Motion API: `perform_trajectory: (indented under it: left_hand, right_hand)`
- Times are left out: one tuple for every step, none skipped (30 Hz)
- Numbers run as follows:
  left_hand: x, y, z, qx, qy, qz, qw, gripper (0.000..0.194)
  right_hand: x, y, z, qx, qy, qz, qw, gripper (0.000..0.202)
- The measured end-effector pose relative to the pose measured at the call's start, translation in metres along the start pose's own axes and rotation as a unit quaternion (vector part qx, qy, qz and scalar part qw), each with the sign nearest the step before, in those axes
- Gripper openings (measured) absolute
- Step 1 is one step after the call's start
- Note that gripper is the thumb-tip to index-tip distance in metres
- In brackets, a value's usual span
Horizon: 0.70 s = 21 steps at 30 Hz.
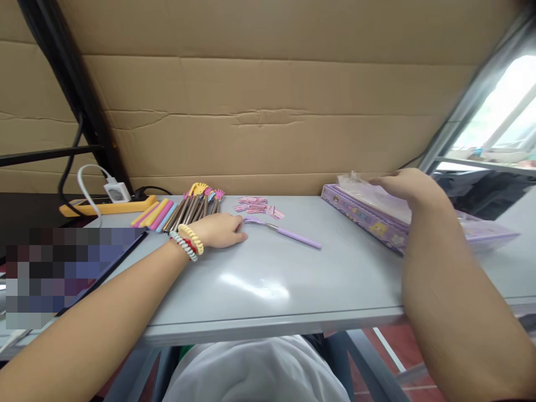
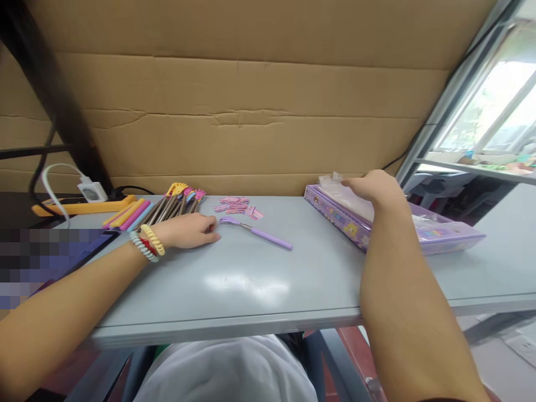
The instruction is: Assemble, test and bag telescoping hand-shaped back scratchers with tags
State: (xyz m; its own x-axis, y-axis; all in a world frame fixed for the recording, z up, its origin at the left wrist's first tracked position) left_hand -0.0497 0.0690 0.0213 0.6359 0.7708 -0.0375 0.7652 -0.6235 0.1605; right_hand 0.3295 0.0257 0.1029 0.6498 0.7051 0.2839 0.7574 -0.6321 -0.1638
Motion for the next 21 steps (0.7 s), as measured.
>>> perform_trajectory:
  left_hand:
    - [0.0, 0.0, 0.0, -0.002, 0.001, 0.003, 1.0, 0.04]
    - [0.0, 0.0, 0.0, -0.003, 0.003, 0.004, 1.0, 0.039]
    - [0.0, 0.0, 0.0, -0.003, 0.004, 0.005, 1.0, 0.039]
    - [0.0, 0.0, 0.0, -0.003, 0.006, 0.006, 1.0, 0.038]
    - [0.001, 0.0, -0.001, -0.002, 0.007, 0.006, 1.0, 0.038]
    - [0.001, 0.0, -0.001, -0.003, 0.006, 0.007, 1.0, 0.038]
    - [0.001, 0.001, -0.001, -0.003, 0.004, 0.006, 1.0, 0.037]
    - [0.001, 0.001, -0.001, -0.003, 0.001, 0.005, 1.0, 0.037]
    - [0.001, 0.001, -0.001, -0.003, -0.002, 0.001, 1.0, 0.037]
    - [0.0, 0.001, -0.001, -0.003, -0.006, -0.003, 1.0, 0.037]
    - [0.0, 0.001, -0.001, -0.004, -0.009, -0.006, 1.0, 0.037]
    - [0.0, 0.0, -0.001, -0.004, -0.01, -0.009, 1.0, 0.036]
    - [0.0, 0.0, -0.001, -0.004, -0.011, -0.011, 1.0, 0.037]
    - [0.001, -0.001, -0.001, -0.006, -0.011, -0.011, 1.0, 0.037]
    - [0.001, -0.001, -0.001, -0.008, -0.011, -0.01, 1.0, 0.037]
    - [0.001, -0.002, -0.001, -0.01, -0.011, -0.009, 1.0, 0.037]
    - [0.001, -0.002, -0.001, -0.012, -0.011, -0.009, 1.0, 0.038]
    - [0.001, -0.003, -0.001, -0.013, -0.011, -0.009, 1.0, 0.038]
    - [0.001, -0.003, -0.001, -0.014, -0.012, -0.008, 1.0, 0.038]
    - [0.001, -0.003, -0.001, -0.014, -0.012, -0.009, 1.0, 0.038]
    - [0.001, -0.003, -0.001, -0.013, -0.013, -0.009, 1.0, 0.038]
  right_hand:
    - [-0.005, 0.001, -0.01, -0.005, -0.012, -0.016, 1.0, 0.045]
    - [-0.009, 0.001, -0.019, -0.013, -0.024, -0.042, 0.999, 0.042]
    - [-0.012, 0.003, -0.026, -0.026, -0.043, -0.072, 0.996, 0.039]
    - [-0.014, 0.006, -0.029, -0.044, -0.067, -0.099, 0.992, 0.039]
    - [-0.014, 0.01, -0.03, -0.064, -0.092, -0.119, 0.987, 0.042]
    - [-0.013, 0.017, -0.029, -0.085, -0.117, -0.129, 0.981, 0.047]
    - [-0.011, 0.025, -0.026, -0.108, -0.137, -0.127, 0.976, 0.052]
    - [-0.008, 0.034, -0.022, -0.127, -0.156, -0.114, 0.973, 0.057]
    - [-0.005, 0.044, -0.018, -0.142, -0.172, -0.096, 0.97, 0.06]
    - [-0.002, 0.053, -0.013, -0.149, -0.188, -0.079, 0.967, 0.06]
    - [0.001, 0.061, -0.007, -0.147, -0.205, -0.066, 0.965, 0.059]
    - [0.003, 0.067, -0.002, -0.139, -0.22, -0.057, 0.964, 0.058]
    - [0.006, 0.072, 0.002, -0.125, -0.231, -0.054, 0.963, 0.057]
    - [0.008, 0.075, 0.005, -0.112, -0.235, -0.055, 0.964, 0.054]
    - [0.011, 0.077, 0.008, -0.102, -0.237, -0.059, 0.964, 0.049]
    - [0.013, 0.078, 0.009, -0.095, -0.235, -0.067, 0.965, 0.043]
    - [0.015, 0.078, 0.01, -0.093, -0.233, -0.076, 0.965, 0.036]
    - [0.016, 0.077, 0.01, -0.094, -0.228, -0.082, 0.966, 0.029]
    - [0.017, 0.076, 0.008, -0.096, -0.22, -0.086, 0.967, 0.024]
    - [0.017, 0.074, 0.005, -0.1, -0.207, -0.088, 0.969, 0.019]
    - [0.017, 0.072, -0.001, -0.106, -0.161, -0.094, 0.977, 0.015]
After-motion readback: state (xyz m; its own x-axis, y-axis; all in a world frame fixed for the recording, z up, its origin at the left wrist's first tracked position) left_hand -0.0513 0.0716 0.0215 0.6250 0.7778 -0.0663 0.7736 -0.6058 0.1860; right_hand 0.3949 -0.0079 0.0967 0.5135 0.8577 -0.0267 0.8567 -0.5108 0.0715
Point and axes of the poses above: each hand's wrist, its own x-axis towards the middle knuckle, its own z-axis out of the palm, y = z × x, the point moved 4 cm from there along x, towards the middle knuckle, and after that the axes turned 10 degrees about -x, right-handed, at the moved point
